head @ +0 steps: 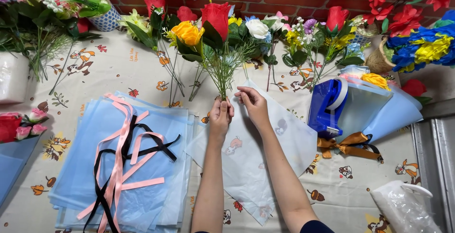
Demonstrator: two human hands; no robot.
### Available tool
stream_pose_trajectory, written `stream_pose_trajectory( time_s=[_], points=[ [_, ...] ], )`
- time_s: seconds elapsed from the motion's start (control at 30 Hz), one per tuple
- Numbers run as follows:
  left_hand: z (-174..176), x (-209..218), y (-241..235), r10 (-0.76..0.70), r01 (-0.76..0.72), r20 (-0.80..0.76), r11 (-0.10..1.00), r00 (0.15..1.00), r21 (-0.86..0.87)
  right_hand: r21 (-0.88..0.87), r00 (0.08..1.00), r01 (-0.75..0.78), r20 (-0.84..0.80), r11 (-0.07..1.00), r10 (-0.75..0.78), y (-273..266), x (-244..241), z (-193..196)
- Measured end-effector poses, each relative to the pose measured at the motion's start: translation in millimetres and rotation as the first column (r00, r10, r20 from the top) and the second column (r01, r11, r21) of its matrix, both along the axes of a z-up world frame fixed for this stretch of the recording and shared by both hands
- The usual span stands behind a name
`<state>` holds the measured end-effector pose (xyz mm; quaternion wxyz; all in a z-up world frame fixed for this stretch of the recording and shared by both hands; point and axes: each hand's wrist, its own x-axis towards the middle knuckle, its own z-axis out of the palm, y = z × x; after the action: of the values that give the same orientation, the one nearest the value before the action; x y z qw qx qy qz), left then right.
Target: The person ties a gold ribbon around a bouquet wrapped in blue paper. They then select various artificial flowers, including roses and filler stems, from a table and arrange them into a new bouquet by hand.
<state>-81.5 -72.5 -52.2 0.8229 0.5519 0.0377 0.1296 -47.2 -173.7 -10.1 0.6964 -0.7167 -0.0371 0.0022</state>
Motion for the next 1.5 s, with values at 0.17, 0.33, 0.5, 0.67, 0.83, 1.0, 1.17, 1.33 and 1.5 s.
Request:
stream_pose_trajectory(
  time_s=[0.17,0.33,0.5,0.67,0.83,1.0,1.17,1.33,1.5],
  points=[
    [8.3,0.7,4.4,-0.009,0.009,0.001,0.999,1.000,-0.050,-0.009,0.998,0.003,-0.064,1.000,-0.004,11.2,8.7,-2.0],
    [9.0,1.1,7.8,0.018,-0.018,-0.005,0.998,1.000,-0.061,-0.094,0.971,0.055,-0.229,0.994,-0.075,26.6,27.1,5.2],
    [7.7,1.4,8.1,0.029,-0.029,0.003,0.999,1.000,-0.028,-0.165,0.922,0.180,-0.317,0.970,-0.225,38.0,58.5,-1.1],
    [3.4,2.0,6.2,0.029,-0.029,0.012,1.000,1.000,0.000,-0.116,0.908,0.263,-0.305,0.958,-0.287,50.6,81.3,-9.3],
    [13.3,0.2,7.8,0.026,-0.026,0.000,1.000,1.000,0.011,-0.096,0.884,0.341,-0.305,0.935,-0.354,51.8,95.8,-19.8],
    [10.8,1.9,6.9,0.021,-0.021,-0.017,1.000,1.000,0.015,-0.209,0.906,0.356,-0.163,0.911,-0.391,34.7,105.3,-27.3],
    [10.6,1.5,7.3,0.017,-0.017,-0.010,1.000,1.000,0.015,-0.390,0.938,0.318,-0.003,0.864,-0.347,15.3,113.0,-13.2],
    [13.6,1.2,7.8,0.020,-0.020,-0.003,1.000,1.000,0.011,-0.462,0.952,0.304,0.124,0.833,-0.278,-4.6,118.2,1.6],
    [17.8,0.5,8.9,0.023,-0.023,0.003,1.000,1.000,0.006,-0.581,0.930,0.366,0.193,0.727,-0.313,-40.8,124.1,10.2]
  ],
)
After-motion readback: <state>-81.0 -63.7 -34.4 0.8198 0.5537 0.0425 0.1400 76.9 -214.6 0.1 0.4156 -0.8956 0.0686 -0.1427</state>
